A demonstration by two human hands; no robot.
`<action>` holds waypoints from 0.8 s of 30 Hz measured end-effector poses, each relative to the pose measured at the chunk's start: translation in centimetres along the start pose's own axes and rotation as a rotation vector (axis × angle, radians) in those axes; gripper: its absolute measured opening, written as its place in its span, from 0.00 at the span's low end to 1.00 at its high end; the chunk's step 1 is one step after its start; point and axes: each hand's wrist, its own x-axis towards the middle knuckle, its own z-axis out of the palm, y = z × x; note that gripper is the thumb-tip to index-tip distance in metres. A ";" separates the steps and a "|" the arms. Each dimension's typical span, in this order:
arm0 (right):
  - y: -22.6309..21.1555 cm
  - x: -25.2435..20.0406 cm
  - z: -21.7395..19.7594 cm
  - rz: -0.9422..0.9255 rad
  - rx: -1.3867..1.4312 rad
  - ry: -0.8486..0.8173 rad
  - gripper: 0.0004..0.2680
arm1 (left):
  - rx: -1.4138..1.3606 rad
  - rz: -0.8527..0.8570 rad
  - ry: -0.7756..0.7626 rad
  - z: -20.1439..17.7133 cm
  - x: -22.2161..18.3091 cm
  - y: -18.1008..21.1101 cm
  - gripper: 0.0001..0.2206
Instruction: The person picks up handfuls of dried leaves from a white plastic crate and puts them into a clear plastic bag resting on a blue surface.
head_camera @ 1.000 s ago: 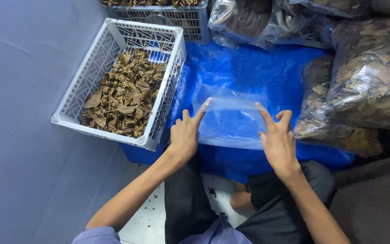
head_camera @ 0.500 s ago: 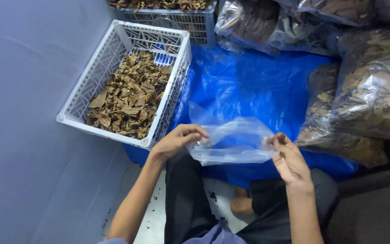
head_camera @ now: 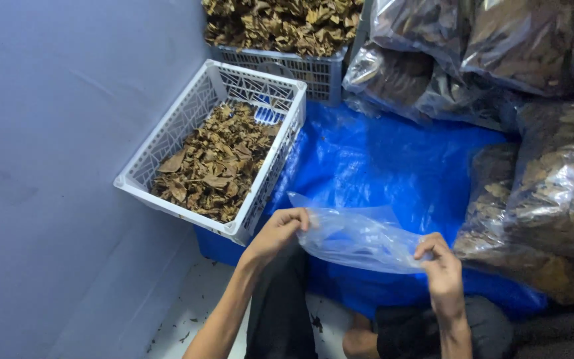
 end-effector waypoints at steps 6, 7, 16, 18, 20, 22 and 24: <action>-4.8 0.3 4.3 -0.010 -0.689 0.122 0.09 | 0.735 -0.005 0.175 4.2 0.1 5.2 0.14; -4.8 0.5 4.8 -0.011 -0.689 0.119 0.09 | 0.735 -0.005 0.178 4.7 0.1 5.2 0.14; -2.2 1.1 6.5 -0.383 -0.703 0.233 0.14 | 0.667 0.198 0.407 6.5 1.1 0.5 0.15; -2.7 1.3 6.6 -0.308 -0.729 0.206 0.16 | 0.784 0.191 0.385 6.5 1.1 1.0 0.18; -3.0 1.7 6.7 -0.299 -0.776 0.199 0.13 | 0.947 0.160 0.315 5.7 1.1 -0.1 0.21; -2.9 2.2 6.9 -0.288 -0.827 0.195 0.12 | 1.106 0.130 0.237 5.2 1.5 -1.7 0.26; -2.3 2.5 7.2 -0.239 -1.131 0.194 0.20 | 1.554 0.111 0.281 5.0 2.0 -3.7 0.25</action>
